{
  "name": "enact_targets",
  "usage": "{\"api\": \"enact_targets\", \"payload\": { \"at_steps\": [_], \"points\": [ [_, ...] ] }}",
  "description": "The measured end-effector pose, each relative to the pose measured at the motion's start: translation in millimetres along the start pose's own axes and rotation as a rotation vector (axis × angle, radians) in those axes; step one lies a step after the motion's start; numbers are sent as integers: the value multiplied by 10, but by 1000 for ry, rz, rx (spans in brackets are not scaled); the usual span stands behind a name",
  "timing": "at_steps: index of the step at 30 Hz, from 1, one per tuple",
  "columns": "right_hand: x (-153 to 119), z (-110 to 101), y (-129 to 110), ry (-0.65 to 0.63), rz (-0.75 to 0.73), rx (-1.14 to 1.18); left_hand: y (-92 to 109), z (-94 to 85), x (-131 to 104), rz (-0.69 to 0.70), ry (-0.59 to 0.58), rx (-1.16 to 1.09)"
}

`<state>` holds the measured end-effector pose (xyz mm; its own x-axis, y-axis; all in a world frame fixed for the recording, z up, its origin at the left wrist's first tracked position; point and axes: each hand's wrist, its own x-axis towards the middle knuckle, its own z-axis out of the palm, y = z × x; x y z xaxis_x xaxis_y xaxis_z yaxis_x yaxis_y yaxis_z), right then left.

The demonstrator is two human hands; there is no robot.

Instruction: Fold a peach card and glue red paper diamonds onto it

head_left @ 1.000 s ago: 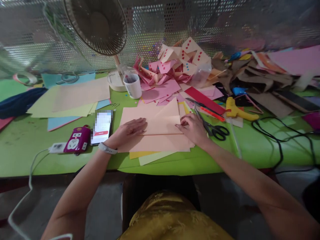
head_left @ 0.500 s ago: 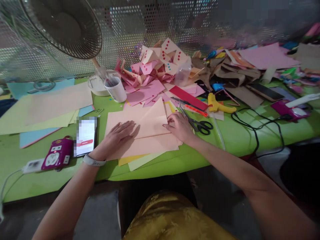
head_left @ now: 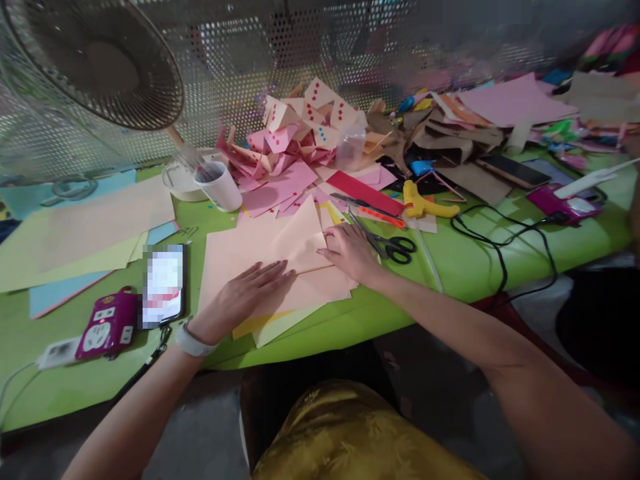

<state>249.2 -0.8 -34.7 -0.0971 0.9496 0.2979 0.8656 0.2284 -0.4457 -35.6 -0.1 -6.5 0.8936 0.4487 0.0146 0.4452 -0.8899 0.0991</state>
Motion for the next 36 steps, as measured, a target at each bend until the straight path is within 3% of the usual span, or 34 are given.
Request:
{"api": "enact_targets", "payload": {
  "at_steps": [11, 15, 18, 21, 23, 28, 36],
  "points": [
    [11, 45, 52, 14, 24, 34, -15, -8, 8, 2, 9, 8],
    [36, -80, 0, 83, 23, 68, -22, 4, 4, 7, 5, 18],
    [-13, -194, -189, 44, -186, 26, -29, 31, -3, 9, 11, 35],
    [-138, -166, -406, -219, -543, -3, -44, 69, -11, -1, 38, 46],
    [-228, -78, -490, -296, -623, -36, -53, 86, -16, 3, 45, 50],
    [-358, 80, -469, -307, -553, -141, -42, 54, -18, 13, 18, 41],
    [-401, -15, -387, -302, -531, -190, -37, 44, -12, 17, -21, 109]
  ]
}}
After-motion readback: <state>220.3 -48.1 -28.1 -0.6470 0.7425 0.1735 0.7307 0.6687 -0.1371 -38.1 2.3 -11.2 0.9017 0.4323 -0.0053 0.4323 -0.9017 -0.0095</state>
